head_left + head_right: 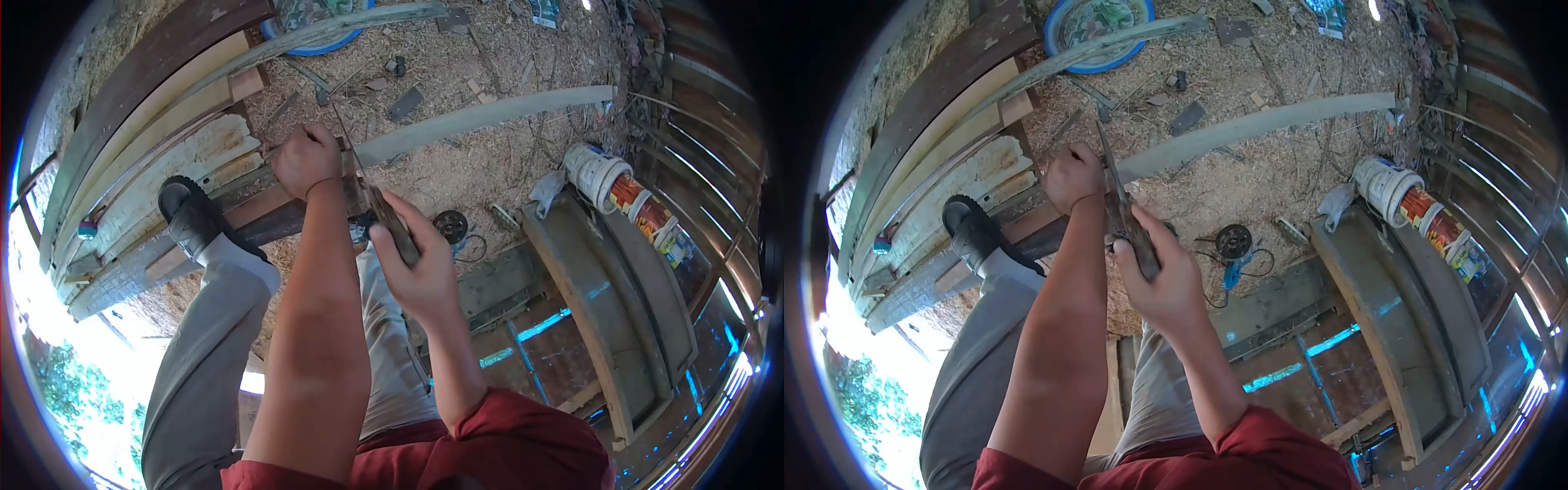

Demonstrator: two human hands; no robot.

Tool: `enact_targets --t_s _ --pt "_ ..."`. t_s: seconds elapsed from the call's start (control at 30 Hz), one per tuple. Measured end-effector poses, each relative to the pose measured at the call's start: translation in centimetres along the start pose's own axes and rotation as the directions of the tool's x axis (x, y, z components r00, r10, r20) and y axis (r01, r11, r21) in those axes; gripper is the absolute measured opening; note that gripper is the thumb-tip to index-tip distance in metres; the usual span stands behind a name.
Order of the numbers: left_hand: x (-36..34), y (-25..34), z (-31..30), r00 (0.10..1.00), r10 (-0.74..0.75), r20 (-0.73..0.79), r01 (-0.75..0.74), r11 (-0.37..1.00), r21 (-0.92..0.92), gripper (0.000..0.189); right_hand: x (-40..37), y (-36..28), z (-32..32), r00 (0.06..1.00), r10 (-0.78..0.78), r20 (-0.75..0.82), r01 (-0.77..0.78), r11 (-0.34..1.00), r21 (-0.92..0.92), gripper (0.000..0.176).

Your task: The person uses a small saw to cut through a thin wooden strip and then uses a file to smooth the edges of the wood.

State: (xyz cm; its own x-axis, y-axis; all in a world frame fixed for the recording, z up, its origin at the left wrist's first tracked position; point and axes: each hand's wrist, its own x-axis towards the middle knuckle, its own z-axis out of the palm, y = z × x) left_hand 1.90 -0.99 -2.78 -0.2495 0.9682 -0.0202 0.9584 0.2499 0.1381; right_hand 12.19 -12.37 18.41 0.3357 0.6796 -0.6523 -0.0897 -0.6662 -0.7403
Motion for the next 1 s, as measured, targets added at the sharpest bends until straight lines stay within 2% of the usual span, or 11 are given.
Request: enact_targets --t_s 0.17,0.23,0.27,0.33,0.37,0.53,0.67,0.83,0.9,0.93,1.0 --pt "-0.2 0.2 -1.0 0.998 -0.021 0.057 0.025 0.998 -0.062 0.033 -4.5 -3.3 -3.1 0.994 0.091 0.054 -0.087 0.993 -0.075 0.052" --pt "-0.1 0.2 -0.7 0.999 -0.024 0.040 0.024 1.000 -0.017 0.033 -4.6 -3.1 -3.7 0.977 -0.214 -0.006 0.214 0.975 -0.053 0.051" --pt "-0.1 0.0 -0.5 0.999 -0.022 0.039 0.022 0.999 0.023 0.033 -4.6 -2.9 -4.1 0.976 -0.219 0.008 0.219 0.975 -0.034 0.051" --pt "0.0 -0.2 -0.5 0.998 -0.033 0.054 0.032 0.999 0.030 0.033 -4.4 -2.4 -5.1 0.999 -0.008 0.042 0.006 0.998 0.055 0.051" --pt "0.0 -0.1 -0.3 0.995 -0.043 0.086 0.041 0.999 0.018 0.033 -3.6 -0.8 -5.0 0.994 -0.110 0.028 0.109 0.994 0.030 0.053" --pt "-0.2 -0.3 -0.4 0.995 -0.060 0.075 0.065 0.996 -0.055 0.032 -1.1 4.4 -2.6 0.980 -0.199 -0.005 0.197 0.968 0.155 0.053" --pt "-0.1 -0.3 -0.2 0.999 -0.027 -0.041 0.023 0.996 -0.086 0.033 0.5 6.2 -1.4 0.997 -0.051 0.066 0.041 0.989 0.145 0.052" --pt "-0.3 -0.1 -0.5 0.998 -0.059 0.026 0.061 0.995 -0.078 0.030 -0.2 8.1 -1.1 0.992 0.082 0.095 -0.088 0.994 0.058 0.050" --pt "0.0 0.0 -0.6 0.998 -0.055 0.028 0.058 0.994 -0.089 0.030 0.2 8.7 -0.7 0.976 -0.191 0.104 0.192 0.981 -0.002 0.051" --pt "-0.1 -0.1 -0.6 0.998 -0.053 0.032 0.055 0.995 -0.079 0.030 0.1 8.9 -0.6 0.976 -0.193 0.100 0.195 0.981 -0.008 0.051" --pt "0.0 0.0 -0.5 0.998 -0.048 0.036 0.050 0.996 -0.074 0.031 0.2 9.2 -0.6 0.981 0.003 0.194 -0.034 0.986 0.161 0.053"
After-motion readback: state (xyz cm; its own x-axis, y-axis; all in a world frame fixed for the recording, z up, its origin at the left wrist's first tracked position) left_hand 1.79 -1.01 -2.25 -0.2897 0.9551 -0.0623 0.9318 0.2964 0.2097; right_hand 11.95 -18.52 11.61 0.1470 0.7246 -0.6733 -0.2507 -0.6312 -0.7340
